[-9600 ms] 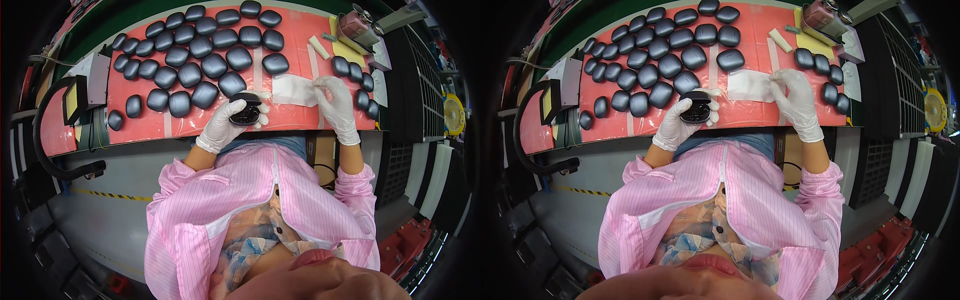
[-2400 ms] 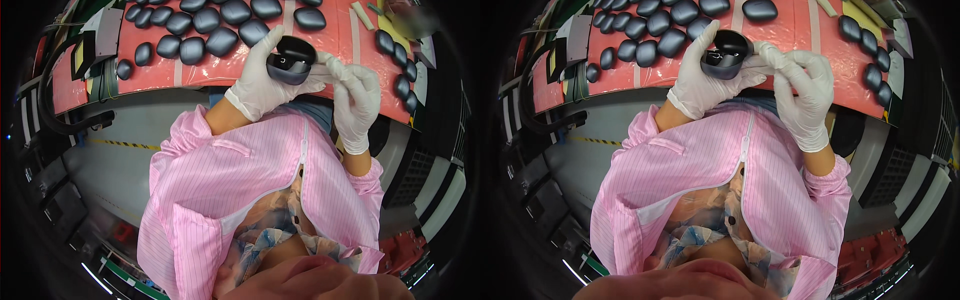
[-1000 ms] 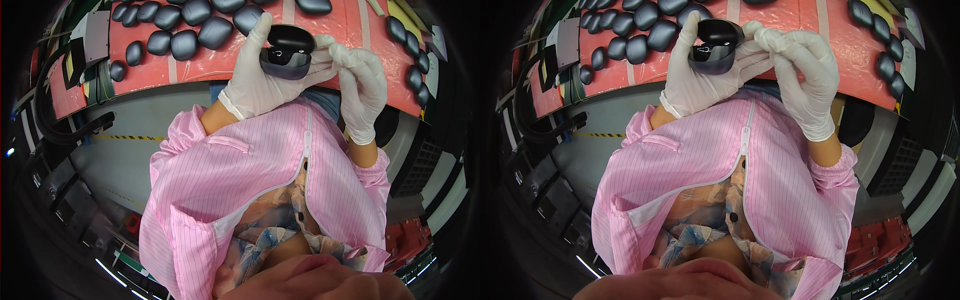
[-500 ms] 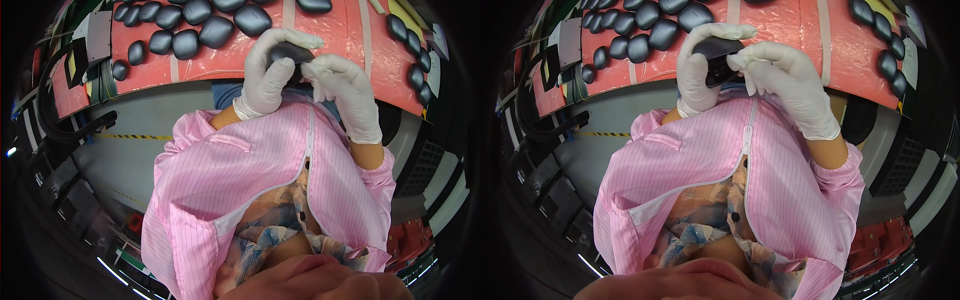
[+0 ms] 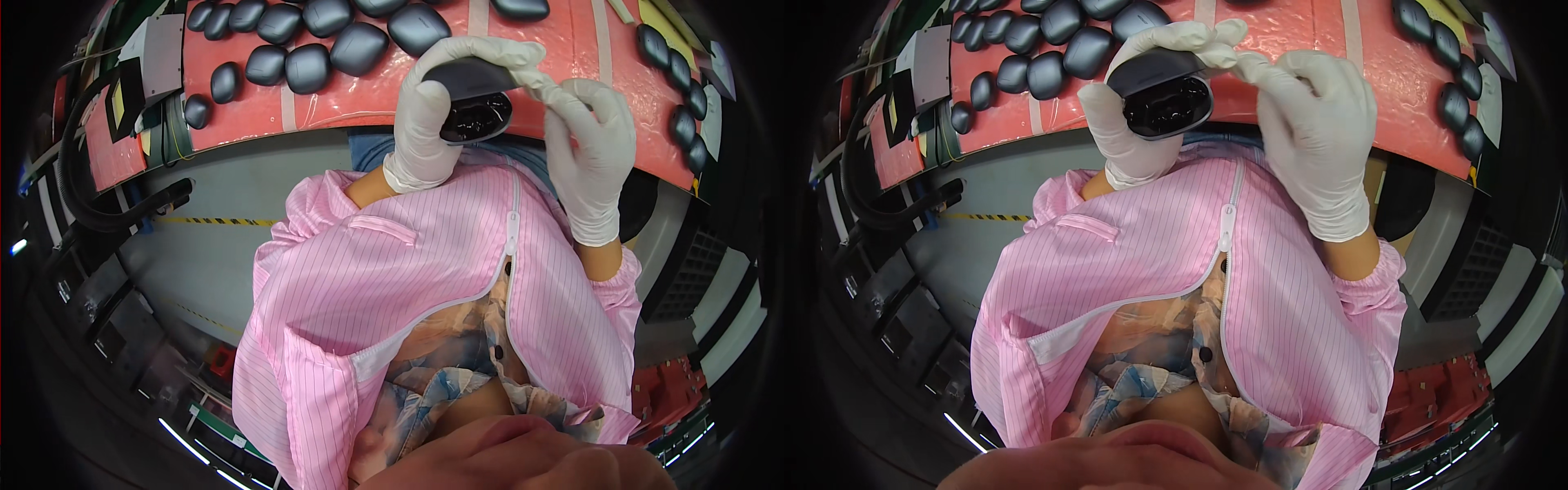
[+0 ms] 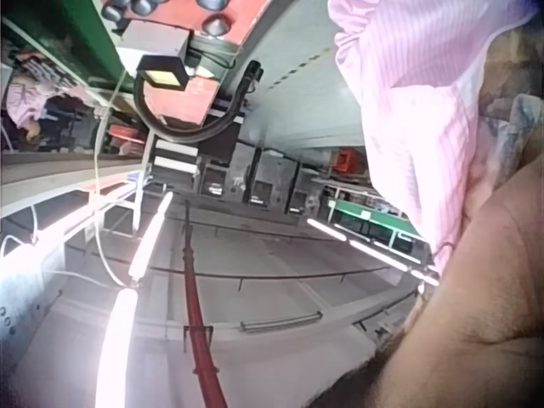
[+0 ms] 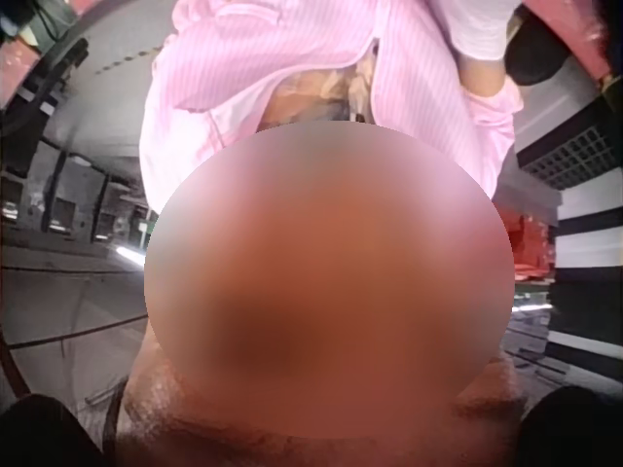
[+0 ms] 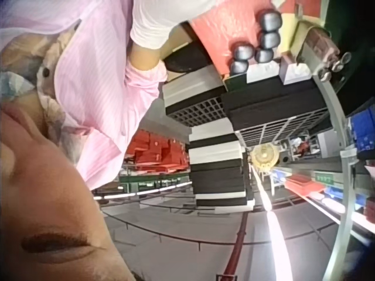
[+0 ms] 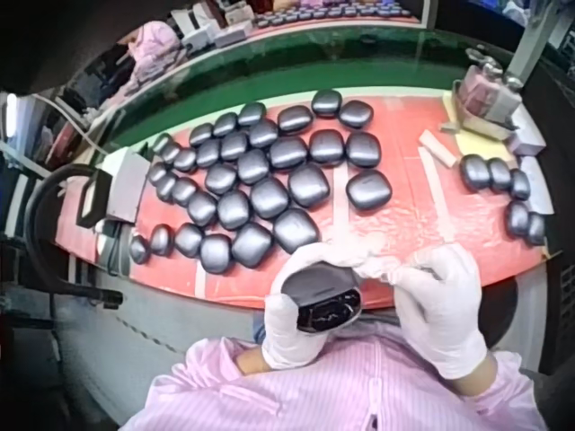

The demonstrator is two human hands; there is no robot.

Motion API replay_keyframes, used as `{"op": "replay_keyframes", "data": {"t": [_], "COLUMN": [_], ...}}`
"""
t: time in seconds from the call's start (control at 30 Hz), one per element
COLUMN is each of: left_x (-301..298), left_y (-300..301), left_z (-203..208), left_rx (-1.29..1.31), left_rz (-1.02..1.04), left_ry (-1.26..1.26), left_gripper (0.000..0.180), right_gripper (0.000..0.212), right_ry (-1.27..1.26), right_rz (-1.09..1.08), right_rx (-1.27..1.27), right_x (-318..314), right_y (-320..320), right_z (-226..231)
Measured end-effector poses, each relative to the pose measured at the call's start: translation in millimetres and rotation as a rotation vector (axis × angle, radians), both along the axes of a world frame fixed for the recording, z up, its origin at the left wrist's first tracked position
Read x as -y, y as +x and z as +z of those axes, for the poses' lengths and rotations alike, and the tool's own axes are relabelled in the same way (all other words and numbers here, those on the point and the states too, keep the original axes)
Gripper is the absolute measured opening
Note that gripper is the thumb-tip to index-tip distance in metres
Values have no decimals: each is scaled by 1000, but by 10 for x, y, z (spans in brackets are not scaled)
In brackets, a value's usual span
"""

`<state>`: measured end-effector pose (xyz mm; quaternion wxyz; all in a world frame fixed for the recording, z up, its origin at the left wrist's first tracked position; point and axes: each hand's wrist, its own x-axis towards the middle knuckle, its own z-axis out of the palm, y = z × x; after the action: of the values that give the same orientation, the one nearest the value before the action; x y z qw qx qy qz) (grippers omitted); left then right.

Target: Cleaning and inspecting small grey electronic device cases with a cloth at a factory workbench.

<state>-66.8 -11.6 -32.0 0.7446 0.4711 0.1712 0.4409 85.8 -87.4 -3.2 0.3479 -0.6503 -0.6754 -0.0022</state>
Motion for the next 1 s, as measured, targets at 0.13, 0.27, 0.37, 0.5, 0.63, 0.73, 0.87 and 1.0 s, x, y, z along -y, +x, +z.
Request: {"op": "replay_keyframes", "data": {"t": [0.13,0.27,0.37,0.5,0.63,0.73,0.87,1.0], "left_x": [-25,-9,15,58,57,-15,-22,-23], "left_y": [11,42,82,73,10,39,33,36], "left_z": [-38,-52,-75,-117,-28,40,16,-8], "left_rx": [188,151,65,69,99,89,89,58], "left_rz": [-19,25,93,37,-98,-89,-105,-68], "left_ry": [-39,-33,38,-121,-163,-234,-237,-185], "left_gripper": [81,78,71,68,86,87,87,79], "right_gripper": [28,26,28,29,18,17,21,21], "right_ry": [172,66,68,51,-121,-189,-200,-62], "right_rz": [21,14,50,130,433,180,-47,13], "right_rx": [-399,-247,-15,37,-533,-862,-1152,-818], "right_x": [86,23,-74,-74,55,276,271,192], "right_y": [-81,-245,-433,-549,-236,-122,-228,-220], "right_z": [-66,77,64,122,268,128,115,17]}}
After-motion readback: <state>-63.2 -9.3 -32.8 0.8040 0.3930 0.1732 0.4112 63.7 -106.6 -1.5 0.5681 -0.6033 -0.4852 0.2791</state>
